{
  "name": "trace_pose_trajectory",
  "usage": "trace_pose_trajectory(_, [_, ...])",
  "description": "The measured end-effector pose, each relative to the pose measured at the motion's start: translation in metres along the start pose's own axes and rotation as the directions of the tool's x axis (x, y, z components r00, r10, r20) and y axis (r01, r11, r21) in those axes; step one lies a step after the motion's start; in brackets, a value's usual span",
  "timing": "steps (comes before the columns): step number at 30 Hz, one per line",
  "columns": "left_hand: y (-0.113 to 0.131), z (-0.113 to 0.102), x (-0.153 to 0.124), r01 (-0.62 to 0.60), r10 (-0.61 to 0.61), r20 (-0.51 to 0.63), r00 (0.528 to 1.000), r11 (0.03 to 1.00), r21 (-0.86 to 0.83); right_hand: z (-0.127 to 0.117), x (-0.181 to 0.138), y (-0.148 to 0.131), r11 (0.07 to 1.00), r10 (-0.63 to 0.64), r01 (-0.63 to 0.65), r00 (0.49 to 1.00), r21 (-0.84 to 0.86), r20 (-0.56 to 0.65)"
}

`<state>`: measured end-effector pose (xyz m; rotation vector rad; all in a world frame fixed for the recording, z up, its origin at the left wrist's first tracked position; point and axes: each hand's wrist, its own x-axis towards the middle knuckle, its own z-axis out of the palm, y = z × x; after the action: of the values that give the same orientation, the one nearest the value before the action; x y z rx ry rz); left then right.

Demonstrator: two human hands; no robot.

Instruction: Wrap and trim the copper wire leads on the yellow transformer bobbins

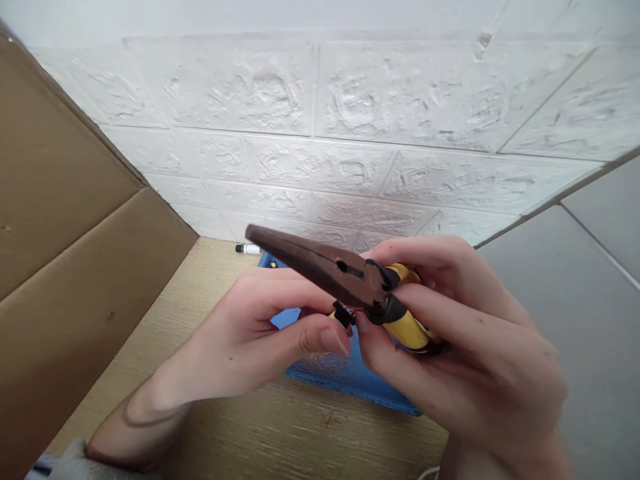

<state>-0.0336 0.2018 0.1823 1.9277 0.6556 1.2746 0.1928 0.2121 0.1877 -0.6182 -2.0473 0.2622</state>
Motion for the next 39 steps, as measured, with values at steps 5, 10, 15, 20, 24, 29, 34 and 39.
trace_pose_trajectory(5, [0.003, 0.000, -0.002, -0.013, 0.013, 0.009, 1.000, 1.000, 0.020, -0.001, 0.000, -0.002, 1.000, -0.012, 0.012, 1.000, 0.005, -0.021])
trace_pose_trajectory(10, [0.005, 0.002, 0.001, -0.038, 0.039, -0.019, 0.999, 0.998, 0.054, 0.000, 0.003, -0.002, 1.000, -0.003, 0.003, 1.000, 0.012, 0.001])
trace_pose_trajectory(15, [0.005, 0.004, 0.003, -0.056, 0.059, -0.031, 0.998, 0.995, 0.079, -0.003, 0.003, -0.004, 1.000, -0.009, 0.010, 1.000, -0.015, 0.030])
trace_pose_trajectory(20, [0.006, 0.002, 0.001, -0.089, 0.091, -0.016, 0.996, 0.991, 0.100, -0.006, 0.002, -0.004, 0.999, 0.025, -0.024, 0.999, -0.044, 0.036])
trace_pose_trajectory(24, [0.007, 0.004, 0.000, -0.127, 0.128, -0.011, 0.992, 0.988, 0.089, -0.004, 0.005, -0.010, 0.993, 0.113, -0.113, 0.994, -0.017, 0.008])
trace_pose_trajectory(29, [0.010, 0.011, -0.008, -0.049, 0.050, -0.065, 0.997, 0.999, 0.022, 0.002, 0.005, -0.019, 0.985, 0.174, -0.173, 0.985, 0.006, -0.009])
trace_pose_trajectory(34, [0.013, 0.007, -0.030, 0.408, -0.408, -0.008, 0.913, 0.912, -0.035, -0.001, -0.002, -0.023, 0.987, 0.158, -0.158, 0.986, 0.015, -0.047])
trace_pose_trajectory(39, [0.011, 0.006, -0.035, 0.444, -0.446, 0.013, 0.895, 0.888, -0.119, -0.004, -0.004, -0.022, 0.999, 0.045, -0.044, 0.993, 0.015, -0.108])
